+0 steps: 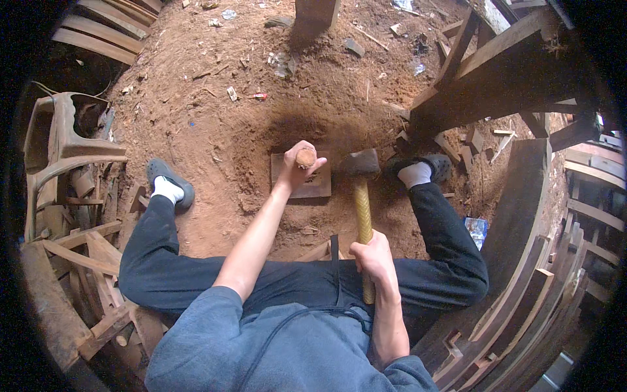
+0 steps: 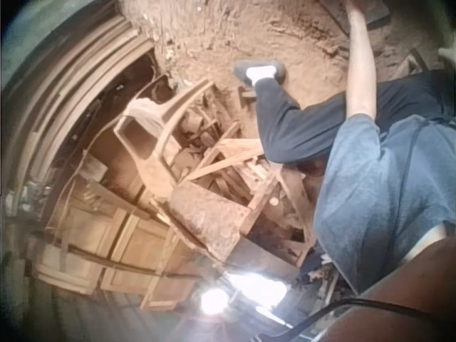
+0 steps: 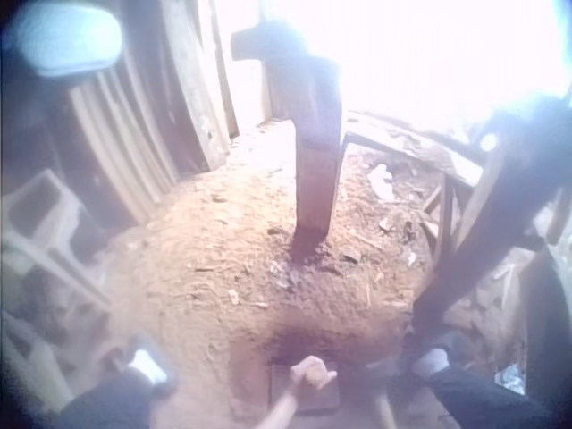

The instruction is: The person sits on the ground and repeatedly strikes a small wooden block with a hammer, chipping away material to shape the block. The person occasionally pauses to reposition the block and clear debris before resuming hammering.

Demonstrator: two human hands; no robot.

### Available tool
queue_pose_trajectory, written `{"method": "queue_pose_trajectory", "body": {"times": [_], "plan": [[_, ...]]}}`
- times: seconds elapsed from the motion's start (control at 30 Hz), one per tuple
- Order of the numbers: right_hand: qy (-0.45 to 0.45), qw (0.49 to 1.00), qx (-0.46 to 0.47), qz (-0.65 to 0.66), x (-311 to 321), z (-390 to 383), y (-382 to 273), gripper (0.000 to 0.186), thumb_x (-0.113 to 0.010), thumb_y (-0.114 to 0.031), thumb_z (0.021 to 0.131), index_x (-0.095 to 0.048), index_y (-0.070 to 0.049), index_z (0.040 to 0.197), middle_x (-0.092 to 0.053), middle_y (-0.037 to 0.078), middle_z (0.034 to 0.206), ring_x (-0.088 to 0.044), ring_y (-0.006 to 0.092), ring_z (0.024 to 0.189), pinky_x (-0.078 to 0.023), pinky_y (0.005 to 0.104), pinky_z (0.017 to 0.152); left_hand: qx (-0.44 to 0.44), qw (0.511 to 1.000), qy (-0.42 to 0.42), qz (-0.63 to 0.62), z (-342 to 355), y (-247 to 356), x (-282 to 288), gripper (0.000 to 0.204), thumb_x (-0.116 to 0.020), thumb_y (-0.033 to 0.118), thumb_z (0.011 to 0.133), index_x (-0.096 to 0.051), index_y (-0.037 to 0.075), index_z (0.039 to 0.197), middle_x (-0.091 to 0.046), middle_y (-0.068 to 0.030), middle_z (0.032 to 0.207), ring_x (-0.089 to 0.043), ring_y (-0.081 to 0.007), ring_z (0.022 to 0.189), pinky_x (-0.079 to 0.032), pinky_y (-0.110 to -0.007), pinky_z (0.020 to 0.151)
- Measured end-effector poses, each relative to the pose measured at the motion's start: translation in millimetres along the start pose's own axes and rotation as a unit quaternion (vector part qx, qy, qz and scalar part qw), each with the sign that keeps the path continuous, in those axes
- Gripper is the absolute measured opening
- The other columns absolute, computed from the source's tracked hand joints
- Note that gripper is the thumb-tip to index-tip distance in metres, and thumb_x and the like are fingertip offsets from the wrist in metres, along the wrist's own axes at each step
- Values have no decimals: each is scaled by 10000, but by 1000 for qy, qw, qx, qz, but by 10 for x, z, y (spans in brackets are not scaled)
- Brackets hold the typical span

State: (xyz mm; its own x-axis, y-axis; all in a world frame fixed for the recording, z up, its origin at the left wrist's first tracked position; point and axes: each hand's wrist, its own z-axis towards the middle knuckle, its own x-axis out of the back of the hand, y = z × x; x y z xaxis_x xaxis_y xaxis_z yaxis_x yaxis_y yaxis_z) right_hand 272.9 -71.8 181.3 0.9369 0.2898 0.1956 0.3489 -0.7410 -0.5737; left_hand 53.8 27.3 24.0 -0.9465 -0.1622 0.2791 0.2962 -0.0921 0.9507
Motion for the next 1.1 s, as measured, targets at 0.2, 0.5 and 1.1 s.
{"method": "queue_pose_trajectory", "body": {"times": [0.2,0.5,1.1], "plan": [[47,980,41,-188,-220,-53,-251,218,-611,-117,703,-584,35,857,-579,111,613,-605,189,611,-472,351,594,-17,999,-20,-42,24,13,-32,243,-750,68,692,-568,39,852,-631,-127,761,-659,-290,737,-511,-336,655],[80,959,65,-262,-400,187,-219,287,-665,-181,735,-612,40,910,-646,228,744,-665,297,722,-495,391,670,-29,997,-3,-64,27,-58,-41,208,-713,41,687,-578,34,845,-623,-144,761,-655,-304,732,-503,-332,640],[82,984,157,34,161,-191,-771,174,-672,-8,667,-520,-65,730,-487,-20,564,-458,81,411,-348,254,357,-28,998,54,-19,73,-140,-243,152,-703,83,665,-599,51,772,-645,-120,719,-668,-268,685,-522,-327,616]]}}
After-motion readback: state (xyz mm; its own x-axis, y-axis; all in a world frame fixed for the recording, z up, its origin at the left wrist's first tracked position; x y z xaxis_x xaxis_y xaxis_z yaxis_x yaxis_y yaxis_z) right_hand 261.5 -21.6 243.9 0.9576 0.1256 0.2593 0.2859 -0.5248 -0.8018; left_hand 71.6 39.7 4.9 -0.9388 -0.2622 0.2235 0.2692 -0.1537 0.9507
